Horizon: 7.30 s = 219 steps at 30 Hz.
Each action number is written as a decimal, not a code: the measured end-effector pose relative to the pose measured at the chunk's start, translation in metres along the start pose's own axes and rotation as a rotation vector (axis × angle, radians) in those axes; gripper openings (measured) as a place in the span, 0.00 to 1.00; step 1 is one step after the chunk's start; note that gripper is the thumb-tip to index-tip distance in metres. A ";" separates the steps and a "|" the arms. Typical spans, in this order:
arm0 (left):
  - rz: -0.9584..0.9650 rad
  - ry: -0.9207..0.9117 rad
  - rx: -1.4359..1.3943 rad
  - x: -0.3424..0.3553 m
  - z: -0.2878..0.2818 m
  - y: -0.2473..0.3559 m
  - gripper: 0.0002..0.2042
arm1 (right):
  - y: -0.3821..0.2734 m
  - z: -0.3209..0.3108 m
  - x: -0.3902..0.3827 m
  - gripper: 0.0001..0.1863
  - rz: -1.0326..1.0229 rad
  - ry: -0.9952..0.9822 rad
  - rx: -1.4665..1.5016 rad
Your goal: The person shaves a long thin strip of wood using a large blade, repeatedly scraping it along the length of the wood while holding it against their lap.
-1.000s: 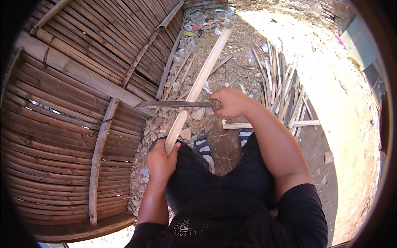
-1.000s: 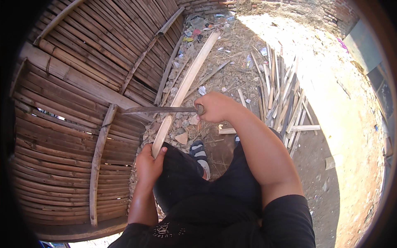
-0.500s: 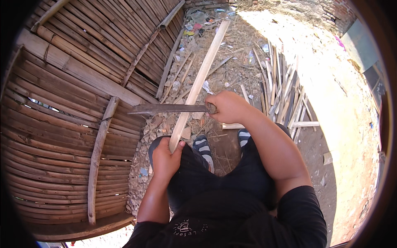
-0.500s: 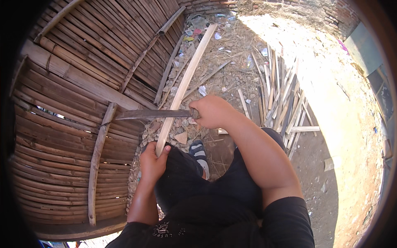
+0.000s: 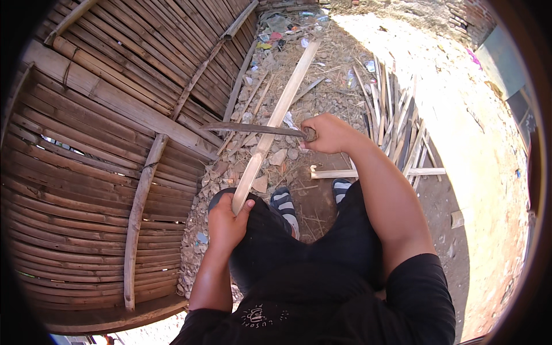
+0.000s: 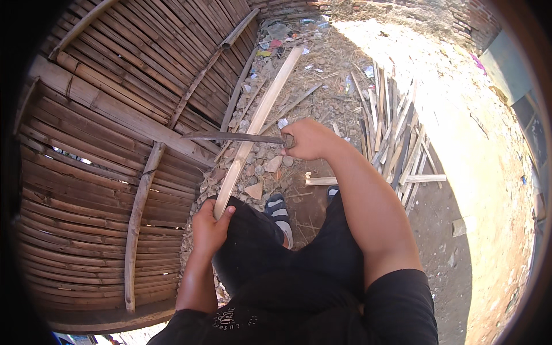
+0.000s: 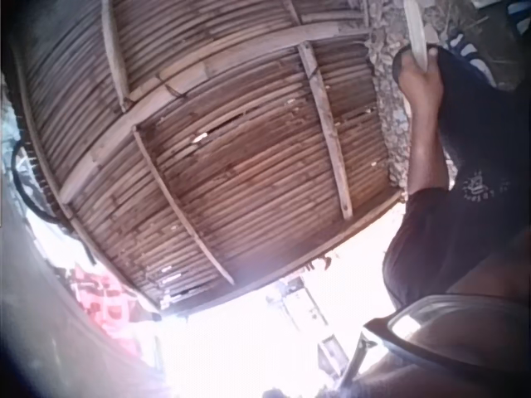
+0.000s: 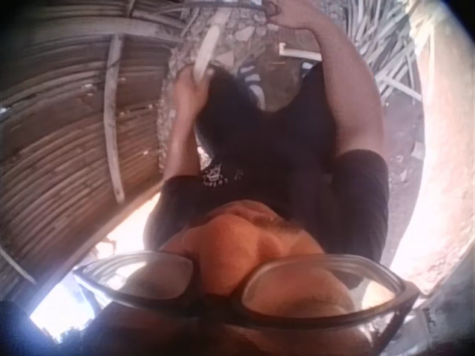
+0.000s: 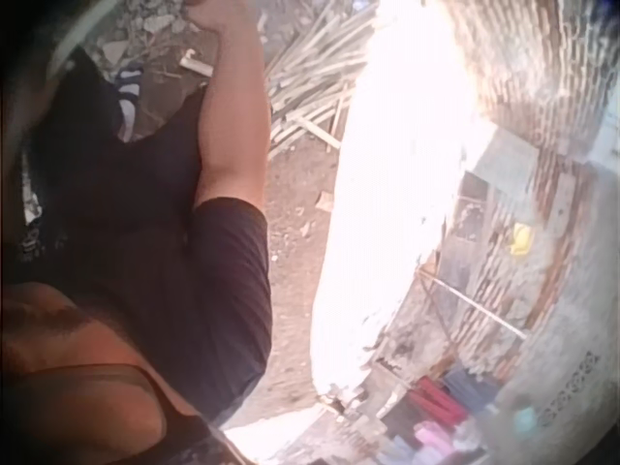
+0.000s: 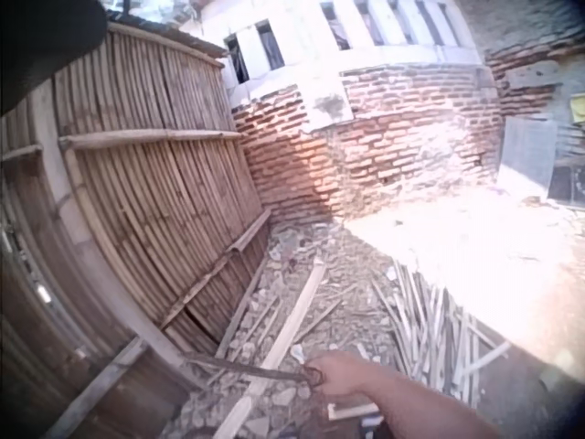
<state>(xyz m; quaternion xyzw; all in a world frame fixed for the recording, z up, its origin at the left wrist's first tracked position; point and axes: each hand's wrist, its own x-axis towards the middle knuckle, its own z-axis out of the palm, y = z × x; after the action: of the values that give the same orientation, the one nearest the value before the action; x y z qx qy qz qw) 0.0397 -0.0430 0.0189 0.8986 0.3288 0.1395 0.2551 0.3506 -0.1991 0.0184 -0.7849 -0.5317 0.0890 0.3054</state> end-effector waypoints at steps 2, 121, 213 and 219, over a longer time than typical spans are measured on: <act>0.025 0.008 0.042 0.001 0.000 -0.003 0.18 | -0.006 0.001 0.002 0.17 0.044 -0.030 -0.024; -0.048 0.137 -0.051 -0.029 -0.034 -0.074 0.19 | -0.014 -0.039 -0.019 0.21 0.098 0.037 -0.076; 0.480 -0.712 -0.454 0.046 0.073 0.174 0.30 | -0.028 -0.044 -0.134 0.07 0.204 0.726 0.918; 0.138 -0.932 -0.930 0.061 0.046 0.161 0.19 | -0.064 -0.040 -0.088 0.07 0.079 0.531 0.971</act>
<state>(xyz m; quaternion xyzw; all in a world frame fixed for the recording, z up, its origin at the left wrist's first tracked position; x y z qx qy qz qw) 0.1882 -0.1249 0.0747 0.6801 0.0311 -0.1204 0.7225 0.2826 -0.2769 0.0704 -0.5689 -0.3045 0.1341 0.7521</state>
